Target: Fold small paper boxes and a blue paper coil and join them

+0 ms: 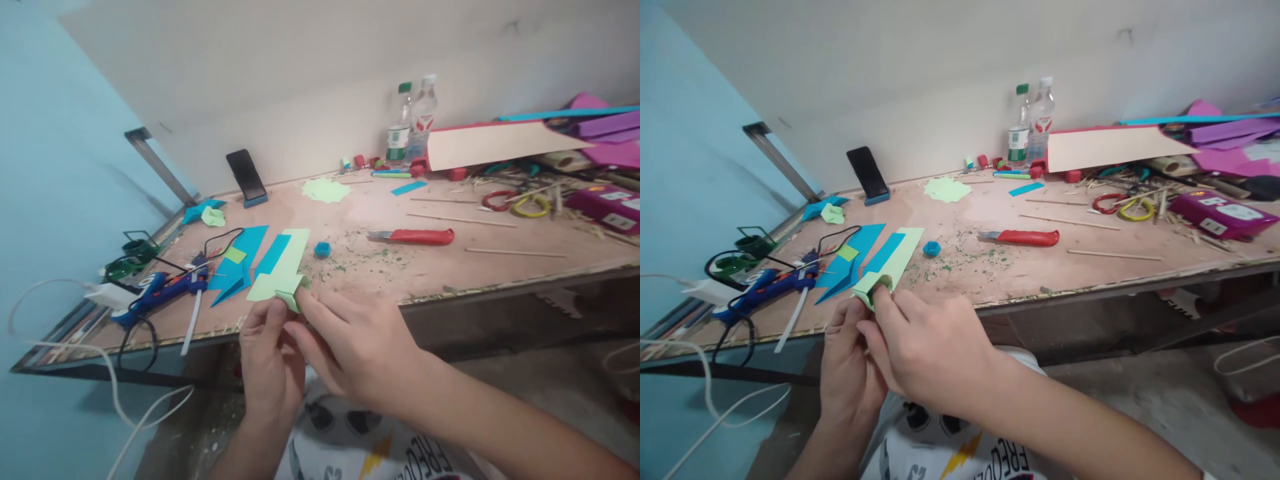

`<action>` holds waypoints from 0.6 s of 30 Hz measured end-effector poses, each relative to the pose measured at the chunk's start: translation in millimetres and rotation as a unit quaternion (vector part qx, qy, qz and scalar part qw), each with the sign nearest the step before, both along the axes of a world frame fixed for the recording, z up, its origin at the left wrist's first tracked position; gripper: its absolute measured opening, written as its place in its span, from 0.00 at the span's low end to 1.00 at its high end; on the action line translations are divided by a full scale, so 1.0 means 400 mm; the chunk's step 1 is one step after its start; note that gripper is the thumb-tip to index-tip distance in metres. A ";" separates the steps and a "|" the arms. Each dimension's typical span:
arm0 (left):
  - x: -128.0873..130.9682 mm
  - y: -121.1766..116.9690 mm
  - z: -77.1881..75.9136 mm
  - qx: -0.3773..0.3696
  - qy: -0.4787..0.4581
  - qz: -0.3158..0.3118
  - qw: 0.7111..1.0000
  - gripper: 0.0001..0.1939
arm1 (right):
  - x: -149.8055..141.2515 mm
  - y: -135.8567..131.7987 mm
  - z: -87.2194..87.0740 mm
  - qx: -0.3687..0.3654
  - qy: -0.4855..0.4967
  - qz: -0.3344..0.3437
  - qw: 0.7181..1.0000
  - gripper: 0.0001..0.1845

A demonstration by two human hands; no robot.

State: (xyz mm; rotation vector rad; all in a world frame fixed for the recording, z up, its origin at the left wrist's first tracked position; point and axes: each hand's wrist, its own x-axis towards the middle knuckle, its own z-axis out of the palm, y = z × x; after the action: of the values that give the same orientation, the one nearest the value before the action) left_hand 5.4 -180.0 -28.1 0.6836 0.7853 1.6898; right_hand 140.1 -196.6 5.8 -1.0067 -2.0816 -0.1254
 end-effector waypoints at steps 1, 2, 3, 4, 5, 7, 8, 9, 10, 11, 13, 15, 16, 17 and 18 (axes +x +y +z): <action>0.002 0.000 0.000 -0.001 0.002 0.004 1.000 0.15 | -0.001 -0.001 -0.001 -0.005 0.008 0.001 1.000 0.19; 0.003 0.000 0.001 -0.001 0.003 0.009 1.000 0.15 | -0.002 -0.001 -0.002 -0.010 0.017 0.003 1.000 0.18; 0.004 0.000 0.000 -0.002 0.003 0.012 1.000 0.16 | -0.003 -0.001 -0.003 -0.016 0.027 0.007 0.999 0.18; 0.004 0.000 0.000 -0.002 0.002 0.016 1.000 0.16 | -0.004 0.000 -0.004 -0.023 0.036 0.013 0.999 0.18; 0.004 0.000 -0.001 -0.001 0.001 0.018 1.000 0.16 | -0.005 0.001 -0.005 -0.028 0.045 0.021 0.998 0.17; 0.004 0.001 -0.002 0.001 -0.002 0.017 1.000 0.16 | -0.006 0.005 -0.006 -0.038 0.061 0.032 0.997 0.18; 0.005 0.002 -0.002 0.002 -0.003 0.014 1.000 0.16 | -0.005 0.007 -0.007 -0.041 0.068 0.035 0.996 0.18; 0.005 0.004 -0.002 0.004 -0.005 0.011 1.000 0.16 | -0.004 0.010 -0.007 -0.046 0.076 0.036 0.995 0.18; 0.005 0.006 -0.002 0.006 -0.005 0.005 1.000 0.15 | -0.003 0.012 -0.007 -0.052 0.082 0.037 0.995 0.18; 0.005 0.009 -0.002 0.008 -0.005 -0.001 1.000 0.15 | -0.001 0.014 -0.007 -0.060 0.089 0.040 0.993 0.18; 0.002 0.015 0.000 0.017 -0.003 -0.008 1.000 0.14 | 0.003 0.017 -0.008 -0.081 0.104 0.055 0.990 0.15; -0.003 0.023 0.003 0.027 -0.003 -0.001 1.000 0.14 | 0.006 0.017 -0.011 -0.096 0.139 0.075 0.983 0.10; -0.006 0.026 0.005 0.030 -0.003 0.003 1.000 0.14 | 0.006 0.016 -0.013 -0.100 0.166 0.083 0.978 0.09; -0.009 0.029 0.006 0.031 -0.003 0.007 1.000 0.15 | 0.006 0.015 -0.016 -0.102 0.197 0.088 0.971 0.10; -0.011 0.030 0.008 0.029 -0.003 0.006 1.000 0.16 | 0.006 0.015 -0.019 -0.102 0.232 0.089 0.963 0.10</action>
State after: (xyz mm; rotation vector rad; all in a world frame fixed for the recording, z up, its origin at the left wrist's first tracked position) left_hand 1.1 -167.9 -24.8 0.7153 0.7400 1.7313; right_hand 142.3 -190.5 -1.9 -0.8614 -1.7595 0.3902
